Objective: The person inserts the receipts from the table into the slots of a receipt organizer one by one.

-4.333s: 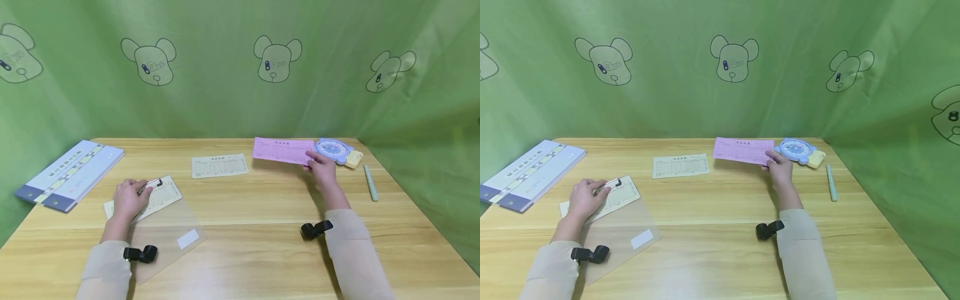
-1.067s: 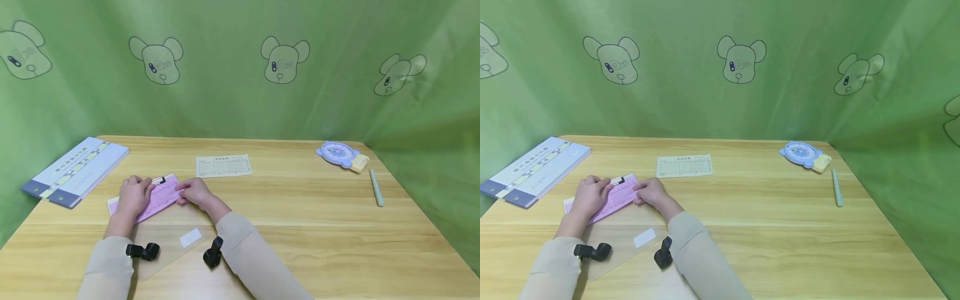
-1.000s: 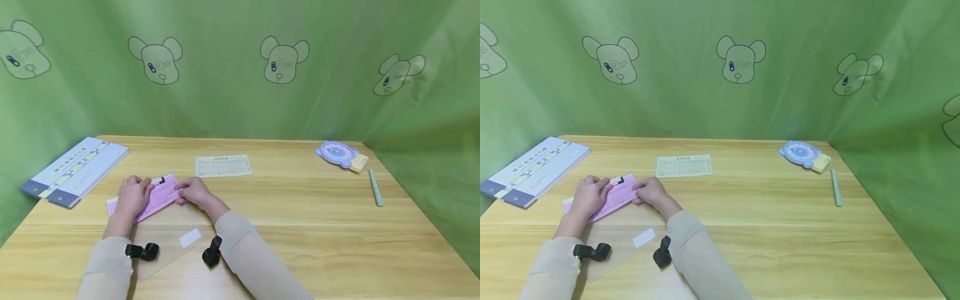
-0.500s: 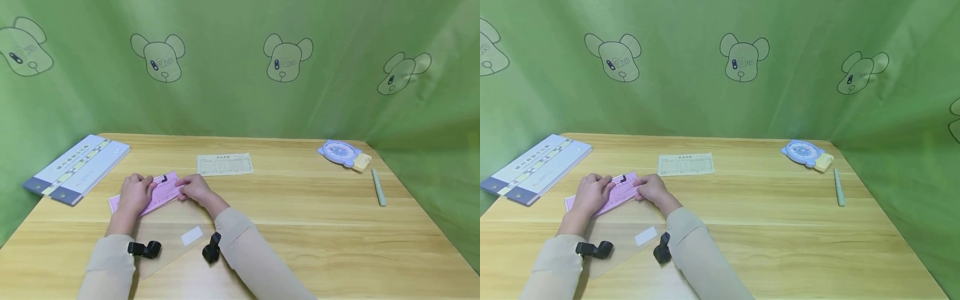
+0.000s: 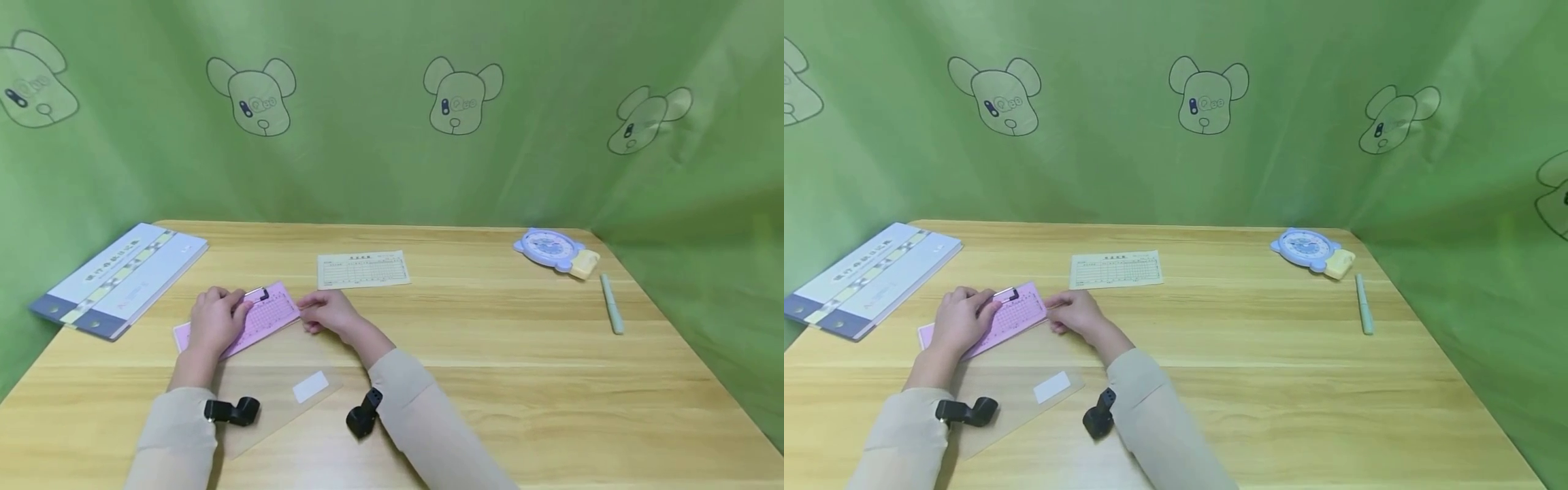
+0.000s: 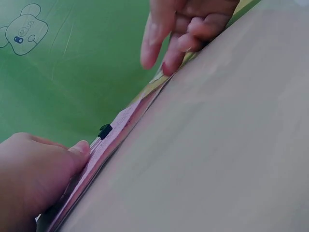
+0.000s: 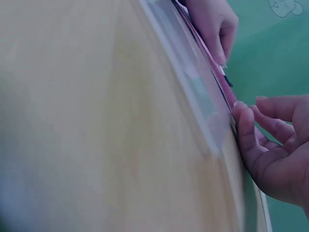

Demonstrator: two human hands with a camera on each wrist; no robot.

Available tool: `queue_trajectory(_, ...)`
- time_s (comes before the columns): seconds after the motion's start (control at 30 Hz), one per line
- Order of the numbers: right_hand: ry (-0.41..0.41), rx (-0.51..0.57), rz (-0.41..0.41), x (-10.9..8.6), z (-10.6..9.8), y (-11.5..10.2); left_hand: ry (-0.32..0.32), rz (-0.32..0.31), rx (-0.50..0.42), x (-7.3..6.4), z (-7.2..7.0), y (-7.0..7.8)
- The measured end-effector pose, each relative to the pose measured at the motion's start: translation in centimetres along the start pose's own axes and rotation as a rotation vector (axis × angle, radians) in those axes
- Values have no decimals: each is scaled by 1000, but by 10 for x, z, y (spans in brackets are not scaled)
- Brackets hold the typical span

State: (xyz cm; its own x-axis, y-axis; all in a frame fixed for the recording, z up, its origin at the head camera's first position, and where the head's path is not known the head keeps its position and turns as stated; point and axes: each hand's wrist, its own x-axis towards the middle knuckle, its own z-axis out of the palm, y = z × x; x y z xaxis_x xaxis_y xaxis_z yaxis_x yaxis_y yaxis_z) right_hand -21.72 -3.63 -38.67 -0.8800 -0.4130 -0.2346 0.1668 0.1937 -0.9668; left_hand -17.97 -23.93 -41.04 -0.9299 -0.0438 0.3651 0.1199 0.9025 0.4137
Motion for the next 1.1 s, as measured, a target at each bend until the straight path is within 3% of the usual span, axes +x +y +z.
queue_trajectory(0.23,41,9,-8,0,-35,-13,-11,-16,12,0,1,-3)
queue_trajectory(0.43,161,5,-18,3,-79,-26,-32,-38,5,1,1,-2)
queue_trajectory(0.6,236,3,-65,12,-119,-17,-36,-49,-13,1,1,-1)
queue_trajectory(0.73,279,-67,-76,15,-142,-13,-40,-65,-26,1,0,0)
queue_trajectory(0.77,298,-93,-55,10,-143,-19,-43,-70,-29,1,0,0)
queue_trajectory(1.1,368,-193,-5,18,-163,-1,-64,-130,-70,1,-1,0)
